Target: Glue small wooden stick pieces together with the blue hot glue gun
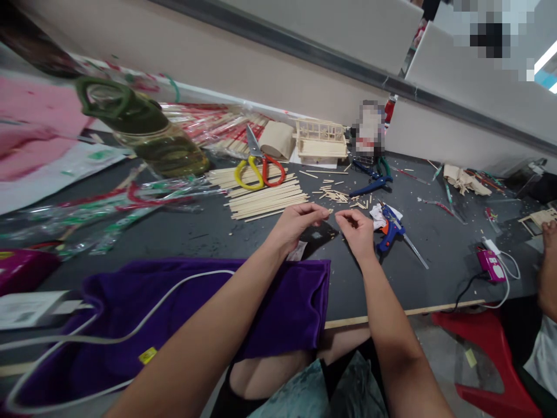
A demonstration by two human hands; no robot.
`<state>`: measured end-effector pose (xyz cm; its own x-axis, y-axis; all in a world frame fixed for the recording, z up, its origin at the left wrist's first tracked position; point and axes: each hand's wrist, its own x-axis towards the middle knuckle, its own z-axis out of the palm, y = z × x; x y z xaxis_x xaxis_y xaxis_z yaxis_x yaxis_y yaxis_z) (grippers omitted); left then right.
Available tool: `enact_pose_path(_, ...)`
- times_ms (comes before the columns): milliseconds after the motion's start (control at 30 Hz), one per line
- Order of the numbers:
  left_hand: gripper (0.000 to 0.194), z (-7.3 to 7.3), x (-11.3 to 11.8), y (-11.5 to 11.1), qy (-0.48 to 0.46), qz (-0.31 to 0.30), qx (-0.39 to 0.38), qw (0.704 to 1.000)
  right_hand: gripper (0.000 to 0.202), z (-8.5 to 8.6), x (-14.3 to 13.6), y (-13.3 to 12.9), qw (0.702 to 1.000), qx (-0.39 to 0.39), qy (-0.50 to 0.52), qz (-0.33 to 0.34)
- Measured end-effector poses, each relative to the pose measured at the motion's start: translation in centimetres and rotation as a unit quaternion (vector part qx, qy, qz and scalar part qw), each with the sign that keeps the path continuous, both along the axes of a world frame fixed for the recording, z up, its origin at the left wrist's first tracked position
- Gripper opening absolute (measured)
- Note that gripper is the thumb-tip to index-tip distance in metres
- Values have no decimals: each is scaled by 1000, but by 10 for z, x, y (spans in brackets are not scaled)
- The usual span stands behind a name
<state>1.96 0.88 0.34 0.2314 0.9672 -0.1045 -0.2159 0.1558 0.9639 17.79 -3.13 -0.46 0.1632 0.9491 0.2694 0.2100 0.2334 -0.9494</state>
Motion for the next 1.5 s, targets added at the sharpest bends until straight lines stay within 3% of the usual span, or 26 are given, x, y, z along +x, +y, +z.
enact_pose_path(333,18,2,4,-5,12,10,2,1000,21,0,-9,1,999,-39,16,-5)
enact_pose_path(767,27,3,6,-8,31,14,27,999,23,2,-14,0,997,-48,49,-25)
enact_pose_path(1133,23,2,6,-8,30,-16,26,999,23,-2,-12,0,994,-52,99,-1)
enact_pose_path(1333,23,4,3,-6,19,-27,-4,999,27,2,-12,0,984,-113,139,5)
enact_pose_path(1500,23,4,1,-6,29,-28,-7,999,29,3,-11,0,979,-120,161,22)
